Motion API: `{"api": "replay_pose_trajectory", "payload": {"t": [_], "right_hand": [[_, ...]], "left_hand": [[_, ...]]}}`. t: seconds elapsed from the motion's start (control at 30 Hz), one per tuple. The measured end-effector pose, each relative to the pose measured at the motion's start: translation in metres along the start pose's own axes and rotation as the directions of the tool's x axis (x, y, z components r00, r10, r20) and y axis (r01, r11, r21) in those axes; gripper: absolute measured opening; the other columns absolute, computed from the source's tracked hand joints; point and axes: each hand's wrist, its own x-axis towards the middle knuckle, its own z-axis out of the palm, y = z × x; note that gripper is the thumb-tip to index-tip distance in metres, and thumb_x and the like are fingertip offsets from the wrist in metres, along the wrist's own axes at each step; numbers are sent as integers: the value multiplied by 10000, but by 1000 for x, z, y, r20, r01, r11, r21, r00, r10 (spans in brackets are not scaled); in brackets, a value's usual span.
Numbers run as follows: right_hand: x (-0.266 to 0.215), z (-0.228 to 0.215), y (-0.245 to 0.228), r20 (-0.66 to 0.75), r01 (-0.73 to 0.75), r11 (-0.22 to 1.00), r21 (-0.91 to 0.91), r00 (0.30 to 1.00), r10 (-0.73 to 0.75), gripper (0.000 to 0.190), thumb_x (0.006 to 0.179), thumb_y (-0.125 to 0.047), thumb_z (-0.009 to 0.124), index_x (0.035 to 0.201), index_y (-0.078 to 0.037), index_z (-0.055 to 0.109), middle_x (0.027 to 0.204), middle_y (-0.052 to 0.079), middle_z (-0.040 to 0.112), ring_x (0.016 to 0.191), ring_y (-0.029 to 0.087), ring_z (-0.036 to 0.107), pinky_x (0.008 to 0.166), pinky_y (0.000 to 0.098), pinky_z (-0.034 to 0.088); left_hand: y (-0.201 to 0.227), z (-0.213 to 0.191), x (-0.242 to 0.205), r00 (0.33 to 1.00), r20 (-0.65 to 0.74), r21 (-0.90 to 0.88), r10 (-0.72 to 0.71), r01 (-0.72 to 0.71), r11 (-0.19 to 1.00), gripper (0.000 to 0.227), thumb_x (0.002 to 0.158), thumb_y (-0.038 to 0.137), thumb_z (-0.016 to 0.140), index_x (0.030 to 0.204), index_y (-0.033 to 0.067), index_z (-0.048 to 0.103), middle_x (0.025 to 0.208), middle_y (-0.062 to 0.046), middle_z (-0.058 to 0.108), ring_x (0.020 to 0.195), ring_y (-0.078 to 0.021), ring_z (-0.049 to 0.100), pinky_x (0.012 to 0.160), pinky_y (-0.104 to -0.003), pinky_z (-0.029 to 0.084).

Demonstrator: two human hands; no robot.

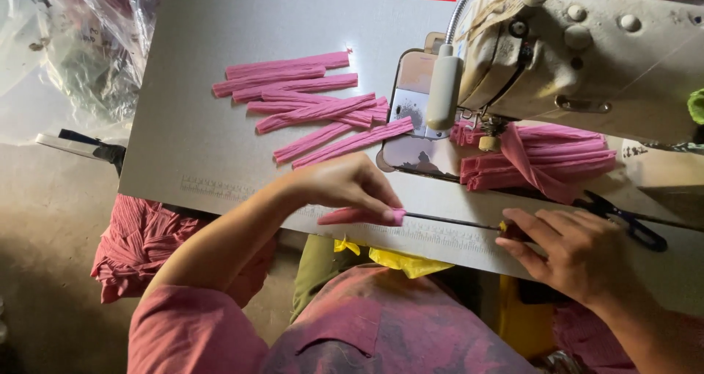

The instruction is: The person is using a screwdriver to manipulate and prepare small pink fabric strips on a sewing machine table.

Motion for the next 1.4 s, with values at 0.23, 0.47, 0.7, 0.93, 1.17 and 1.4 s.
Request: {"api": "replay_pose_trajectory", "payload": {"t": [0.23,0.47,0.7,0.93,1.17,1.4], "right_hand": [[2,30,-25,-6,-89,989,117,996,90,330,697,-359,700,960,-178,621,766,-51,649,505,72,555,384,227,380],[4,45,-52,72,-404,817,412,908,413,282,757,-290,615,989,-129,611,836,18,670,623,146,624,538,281,481],[31,55,-93,338,-525,428,736,832,440,283,850,-301,433,930,-83,595,582,23,545,530,145,509,532,277,403],[32,47,-90,450,-595,242,766,766,459,341,840,-324,445,890,-67,664,474,-15,480,423,68,429,414,210,367],[25,44,-88,464,-615,256,746,756,462,332,844,-310,446,878,-53,653,460,-18,461,409,64,430,413,208,377],[35,43,-93,546,-689,318,651,716,434,281,826,-333,466,795,-109,633,505,-19,497,432,90,452,466,229,384]], "left_hand": [[-1,31,12,916,-210,477,343,-210,853,121,710,156,672,823,112,682,752,-14,689,651,-118,663,593,-244,477],[-19,59,-11,475,-810,291,343,-183,939,516,867,459,278,650,88,563,708,-51,525,661,-157,485,557,-287,365],[-42,120,64,245,-958,-30,152,-608,794,372,941,332,202,664,121,335,741,-117,602,701,-222,566,698,-330,446],[-50,63,8,550,-806,-27,219,-404,914,382,830,320,531,1126,83,492,1156,-74,539,1096,-173,496,944,-311,383],[-82,-61,-52,-83,-799,571,595,205,795,218,921,148,445,738,74,540,599,-5,506,472,-84,440,390,-192,362],[-138,-271,-76,-223,-967,-63,124,680,730,318,894,307,476,703,89,609,608,-45,613,498,-131,601,420,-276,553]]}}
